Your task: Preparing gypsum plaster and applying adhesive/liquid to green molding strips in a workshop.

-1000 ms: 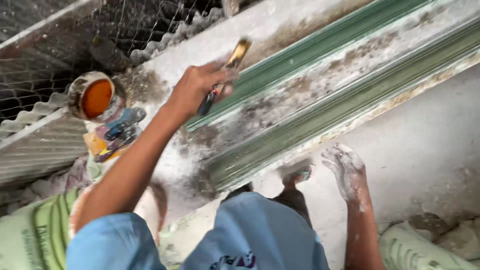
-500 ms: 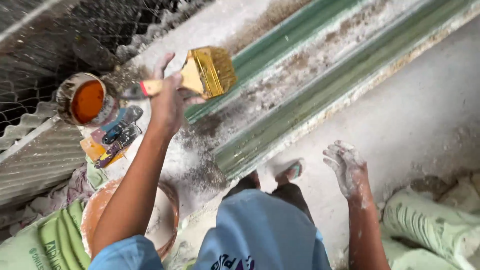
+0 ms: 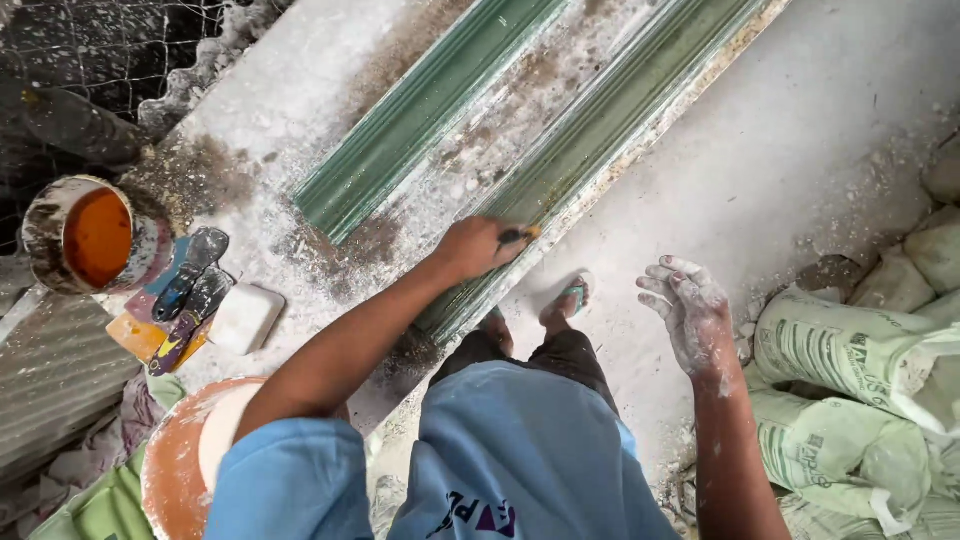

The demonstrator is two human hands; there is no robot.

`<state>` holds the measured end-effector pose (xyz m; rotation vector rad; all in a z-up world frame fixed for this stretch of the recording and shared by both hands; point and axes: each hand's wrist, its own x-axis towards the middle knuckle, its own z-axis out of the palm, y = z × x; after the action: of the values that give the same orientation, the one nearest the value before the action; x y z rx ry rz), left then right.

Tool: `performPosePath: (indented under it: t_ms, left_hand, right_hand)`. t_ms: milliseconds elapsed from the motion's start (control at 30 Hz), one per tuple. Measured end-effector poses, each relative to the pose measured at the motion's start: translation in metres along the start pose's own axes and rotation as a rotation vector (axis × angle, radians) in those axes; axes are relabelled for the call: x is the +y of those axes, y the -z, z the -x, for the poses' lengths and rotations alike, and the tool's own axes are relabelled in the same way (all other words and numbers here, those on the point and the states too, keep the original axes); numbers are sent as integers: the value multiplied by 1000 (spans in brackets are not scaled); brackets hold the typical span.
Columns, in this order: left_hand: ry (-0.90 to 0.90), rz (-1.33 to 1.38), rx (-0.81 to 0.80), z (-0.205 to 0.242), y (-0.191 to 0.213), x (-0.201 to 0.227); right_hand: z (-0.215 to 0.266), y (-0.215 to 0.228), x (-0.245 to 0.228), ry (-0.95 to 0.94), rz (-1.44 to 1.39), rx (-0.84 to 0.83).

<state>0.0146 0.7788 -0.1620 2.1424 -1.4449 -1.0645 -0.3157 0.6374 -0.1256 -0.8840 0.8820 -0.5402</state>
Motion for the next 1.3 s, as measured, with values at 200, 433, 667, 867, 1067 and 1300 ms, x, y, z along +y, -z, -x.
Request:
performPosePath:
  t_ms: [200,433,667,867,1067,1300]
  left_hand:
    - [-131,-407,-43,105,-29,-76]
    - [101,-438,-367,181,0,-77]
    - [33,-480,-255,79,-26,-62]
    - [-24,-500,-164,-78,-7,12]
    - [-81,-399,24,-229,8,76]
    - [-61,-384,75,-420,22,151]
  right_hand:
    - [-12,0,25,22,-48,-42]
    - [-36,-24,24,25,30,-240]
    - [-60,-15,11,24,48,-239]
    - [-89,4,-8,5,19,-201]
    - [-136,45,-37,53,-55,-193]
    - [-247,146,-93,40,-62,-85]
